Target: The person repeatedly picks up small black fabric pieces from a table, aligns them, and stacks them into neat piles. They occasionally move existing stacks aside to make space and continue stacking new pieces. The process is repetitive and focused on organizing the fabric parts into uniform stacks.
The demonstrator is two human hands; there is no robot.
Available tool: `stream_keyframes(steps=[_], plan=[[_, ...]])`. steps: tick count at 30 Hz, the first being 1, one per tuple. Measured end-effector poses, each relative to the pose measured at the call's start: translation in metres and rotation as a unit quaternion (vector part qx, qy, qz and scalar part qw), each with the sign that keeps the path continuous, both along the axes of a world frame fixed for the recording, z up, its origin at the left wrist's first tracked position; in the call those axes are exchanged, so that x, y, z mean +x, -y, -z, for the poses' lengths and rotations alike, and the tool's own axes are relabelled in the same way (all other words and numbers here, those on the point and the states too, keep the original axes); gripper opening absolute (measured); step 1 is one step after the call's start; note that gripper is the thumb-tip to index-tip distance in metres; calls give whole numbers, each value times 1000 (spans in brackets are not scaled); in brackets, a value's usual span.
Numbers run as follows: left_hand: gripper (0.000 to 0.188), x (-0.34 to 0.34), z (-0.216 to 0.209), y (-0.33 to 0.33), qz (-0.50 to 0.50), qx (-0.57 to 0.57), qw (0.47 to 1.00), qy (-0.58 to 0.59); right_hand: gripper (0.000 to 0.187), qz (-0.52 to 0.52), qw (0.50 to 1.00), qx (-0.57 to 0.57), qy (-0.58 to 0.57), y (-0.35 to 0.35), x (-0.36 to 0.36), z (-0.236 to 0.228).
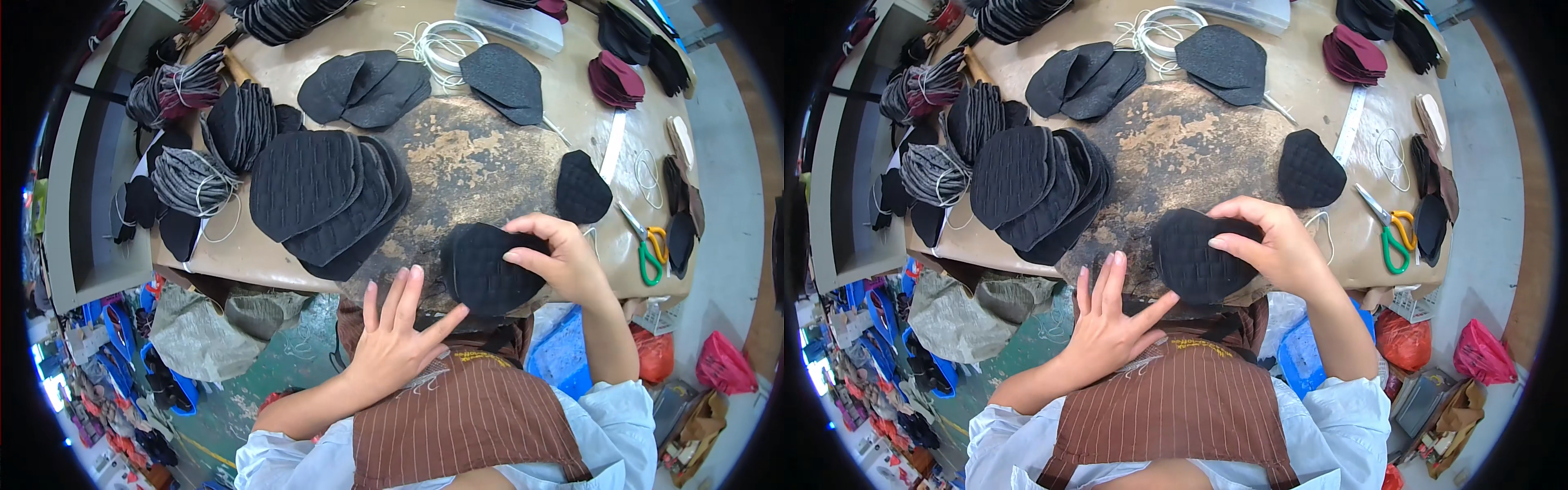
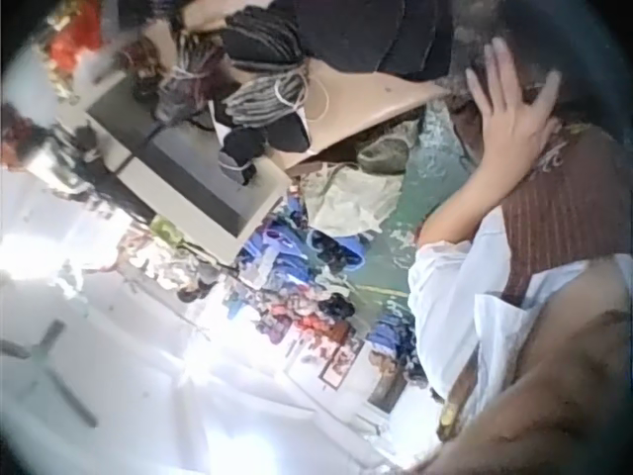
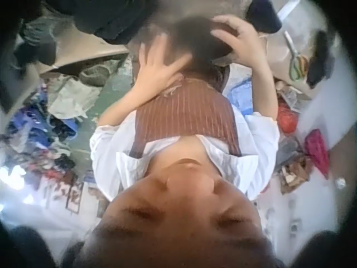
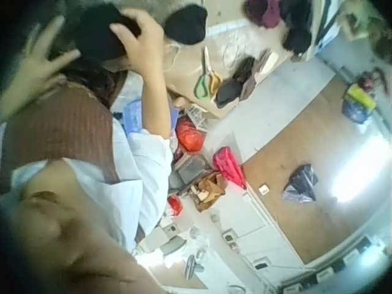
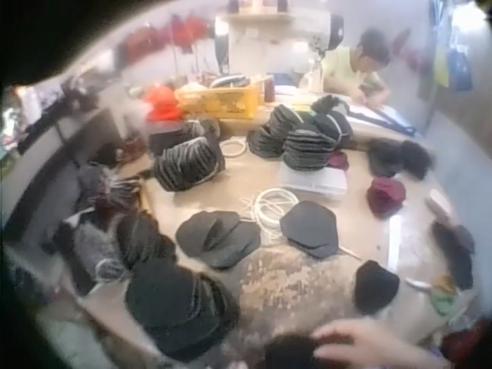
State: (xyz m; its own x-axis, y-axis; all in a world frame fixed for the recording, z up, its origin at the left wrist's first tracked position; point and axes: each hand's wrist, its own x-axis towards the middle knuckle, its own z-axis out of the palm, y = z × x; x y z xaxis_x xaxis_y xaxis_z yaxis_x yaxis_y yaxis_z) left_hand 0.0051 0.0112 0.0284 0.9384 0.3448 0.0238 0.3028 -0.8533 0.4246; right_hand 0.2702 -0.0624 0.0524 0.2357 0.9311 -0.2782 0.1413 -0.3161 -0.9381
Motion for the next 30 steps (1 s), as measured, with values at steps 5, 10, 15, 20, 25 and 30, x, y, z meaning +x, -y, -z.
stream_keyframes(steps=[5,10,15,20,25,30], plan=[[57,-14,12,12,-17,-46,997,65,26,-17,999,-36,8,-12,-5,4],[54,-12,15,15,-32,-59,995,79,26,-23,998,-50,24,-13,-6,6],[53,-10,15,15,-29,-56,995,73,26,-33,997,-52,46,-14,-5,3],[63,-6,13,15,-36,-35,997,60,26,-29,998,-56,30,-14,-5,6],[77,7,16,21,-69,-4,997,41,26,-28,997,-55,43,-14,-6,7],[79,9,17,20,-51,36,998,19,24,-40,995,-79,55,-21,-6,1]])
